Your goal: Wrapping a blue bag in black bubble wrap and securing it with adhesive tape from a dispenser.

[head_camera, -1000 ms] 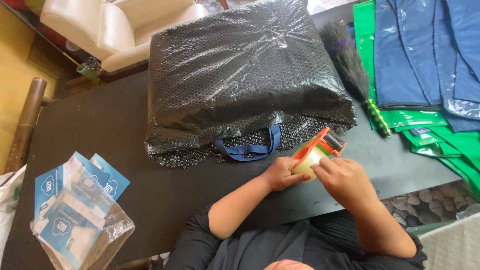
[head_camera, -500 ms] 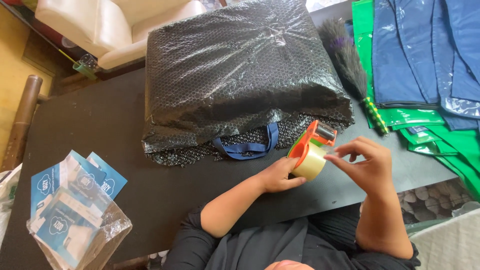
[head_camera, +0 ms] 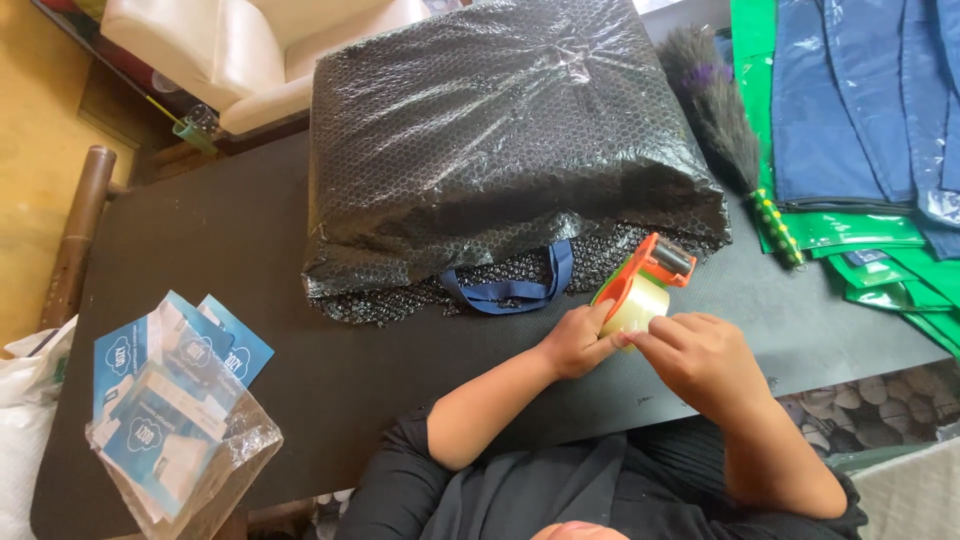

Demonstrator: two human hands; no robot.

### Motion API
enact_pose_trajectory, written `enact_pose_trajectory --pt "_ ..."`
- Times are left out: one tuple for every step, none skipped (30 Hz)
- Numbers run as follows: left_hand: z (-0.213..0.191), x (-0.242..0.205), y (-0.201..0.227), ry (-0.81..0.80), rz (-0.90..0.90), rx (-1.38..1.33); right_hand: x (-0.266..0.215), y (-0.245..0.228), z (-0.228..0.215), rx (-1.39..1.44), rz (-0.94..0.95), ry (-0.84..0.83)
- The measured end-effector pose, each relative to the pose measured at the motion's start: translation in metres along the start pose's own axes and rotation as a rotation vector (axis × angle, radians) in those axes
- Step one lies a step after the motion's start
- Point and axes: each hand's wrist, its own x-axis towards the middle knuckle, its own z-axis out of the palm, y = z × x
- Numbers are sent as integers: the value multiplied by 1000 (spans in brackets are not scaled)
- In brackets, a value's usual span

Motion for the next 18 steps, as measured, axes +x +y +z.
enact_pose_trajectory --pt "2 0 -4 11 9 1 -2 -1 1 -37 -43 -22" --pt "3 0 -5 12 7 1 0 -3 1 -35 -44 -23" --pt "4 0 -7 15 26 24 2 -5 1 -36 -76 -45" --pt "5 0 -8 17 45 45 4 -7 0 -37 -107 -67" --pt "-1 3 -2 18 43 44 11 -15 -4 -36 -108 -70" --pt "-8 5 4 -5 -10 -59 17 -24 -9 70 -142 -61" --pt "-14 8 9 -28 -62 -161 23 -33 -13 175 -176 -52" --pt "-14 7 5 -29 -67 -169 25 -35 -14 178 -174 -60" --pt "-13 6 0 -20 -43 -137 27 -37 -15 201 -196 -27" --pt "-14 7 -5 -13 -16 -105 31 -40 -14 221 -216 9" --pt "-15 5 -3 -17 -18 -112 35 -37 -22 221 -211 2" --pt "-17 5 -2 -28 0 -131 39 -34 -29 299 -110 46" --pt "-18 5 0 -39 17 -150 43 -31 -36 376 -9 91" --pt "-23 5 5 -43 14 -154 38 -20 -37 377 -4 87" --pt "-28 6 9 -48 15 -176 32 -8 -37 386 141 77" --pt "-33 7 15 -53 19 -199 25 4 -39 391 285 67" --pt "-34 5 9 -56 19 -204 25 14 -39 388 288 63" --pt "-35 4 4 -127 -7 -213 24 24 -40 413 417 50"
